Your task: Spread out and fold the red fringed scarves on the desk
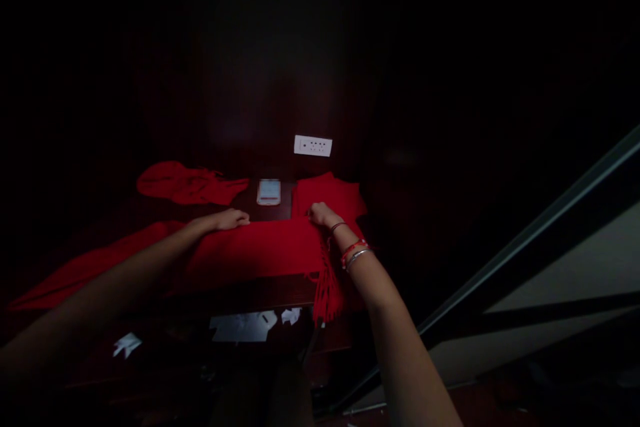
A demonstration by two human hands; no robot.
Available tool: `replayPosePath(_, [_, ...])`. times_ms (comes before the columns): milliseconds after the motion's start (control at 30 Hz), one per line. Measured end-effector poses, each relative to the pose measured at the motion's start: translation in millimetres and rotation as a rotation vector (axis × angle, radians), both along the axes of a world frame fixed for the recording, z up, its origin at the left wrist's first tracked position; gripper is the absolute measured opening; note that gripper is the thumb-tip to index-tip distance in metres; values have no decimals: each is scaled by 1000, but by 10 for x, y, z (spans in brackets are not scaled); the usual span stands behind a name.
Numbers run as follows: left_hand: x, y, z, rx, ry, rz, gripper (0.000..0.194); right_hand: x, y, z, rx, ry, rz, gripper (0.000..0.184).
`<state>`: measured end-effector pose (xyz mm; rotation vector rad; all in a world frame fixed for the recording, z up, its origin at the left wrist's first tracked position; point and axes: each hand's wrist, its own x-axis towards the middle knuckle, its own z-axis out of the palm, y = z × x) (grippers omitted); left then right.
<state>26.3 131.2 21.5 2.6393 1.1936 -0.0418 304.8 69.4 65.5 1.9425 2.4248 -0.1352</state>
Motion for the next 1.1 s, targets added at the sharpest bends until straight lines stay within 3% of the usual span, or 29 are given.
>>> replayPosePath(233, [-100,8,-123,18,17,11,26,14,70,-164,83,-22,14,23])
replayPosePath(400, [-124,-85,-47,109,76,-20,26,-65,-81,-198,169,-32,-3,24])
replayPosePath(567, [148,-641,83,471,-16,-123,28,17,-640,-100,362,171,112,28])
replayPosePath(667, [395,-1083,18,430,-95,-350,35,166,-1070,-143,233,285,255,25])
replayPosePath(800, [543,-1311,-145,399,-9,-398,22,285,-1373,-295,207,134,271,27])
replayPosePath(967, [408,-1241,-215,410,25,-409,25,274,-1382,-333,236,-105,271,26])
replayPosePath(1100, [304,-1324,-199,384,47,-414,28,285,-1381,-331,274,-213,312,26])
